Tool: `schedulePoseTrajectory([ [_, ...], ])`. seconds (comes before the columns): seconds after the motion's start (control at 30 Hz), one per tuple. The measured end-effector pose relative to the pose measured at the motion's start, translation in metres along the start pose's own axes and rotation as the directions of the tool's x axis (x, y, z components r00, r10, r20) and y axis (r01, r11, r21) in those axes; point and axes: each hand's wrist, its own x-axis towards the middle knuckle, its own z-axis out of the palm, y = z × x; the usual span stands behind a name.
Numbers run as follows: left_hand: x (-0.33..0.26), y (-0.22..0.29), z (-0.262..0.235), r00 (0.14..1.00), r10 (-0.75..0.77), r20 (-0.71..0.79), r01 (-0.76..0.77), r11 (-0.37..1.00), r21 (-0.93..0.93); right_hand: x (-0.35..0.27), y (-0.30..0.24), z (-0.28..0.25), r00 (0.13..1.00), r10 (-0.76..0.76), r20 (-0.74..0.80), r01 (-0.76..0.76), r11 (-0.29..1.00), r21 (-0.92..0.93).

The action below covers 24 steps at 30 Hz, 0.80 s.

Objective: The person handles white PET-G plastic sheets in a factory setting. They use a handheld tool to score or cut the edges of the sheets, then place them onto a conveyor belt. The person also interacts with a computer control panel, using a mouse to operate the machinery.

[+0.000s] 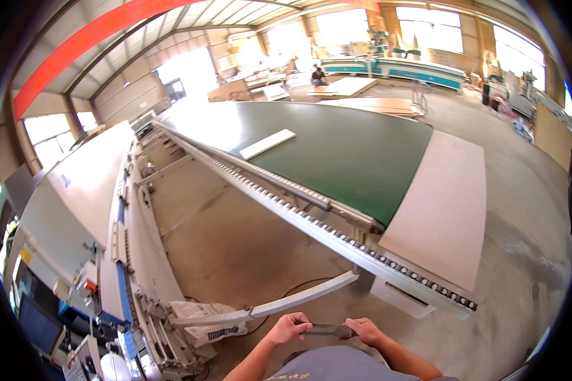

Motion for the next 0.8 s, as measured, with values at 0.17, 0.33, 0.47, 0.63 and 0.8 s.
schedulePoseTrajectory([
  [0.17,0.067,0.021,0.041,0.998,0.046,0.045,-0.047,0.998,0.031,-0.014,-0.013,-0.031,0.934,-0.157,-0.322,0.207,0.97,0.127],
  [0.33,0.13,0.042,0.077,0.999,0.031,0.02,-0.031,0.999,0.016,-0.001,-0.027,-0.064,0.789,-0.182,-0.587,0.369,0.904,0.215],
  [0.47,0.191,0.054,0.085,0.996,0.084,0.003,-0.084,0.996,-0.028,0.015,-0.044,-0.103,0.709,-0.216,-0.671,0.402,0.906,0.134],
  [0.63,0.29,0.077,0.085,0.974,0.177,-0.144,-0.204,0.958,-0.203,0.04,-0.086,-0.147,0.743,-0.204,-0.638,0.319,0.945,0.069],
  [0.8,0.371,0.086,0.099,0.96,0.2,0.197,-0.149,0.957,-0.248,0.077,-0.115,-0.182,0.756,-0.219,-0.617,0.433,0.874,0.219],
])
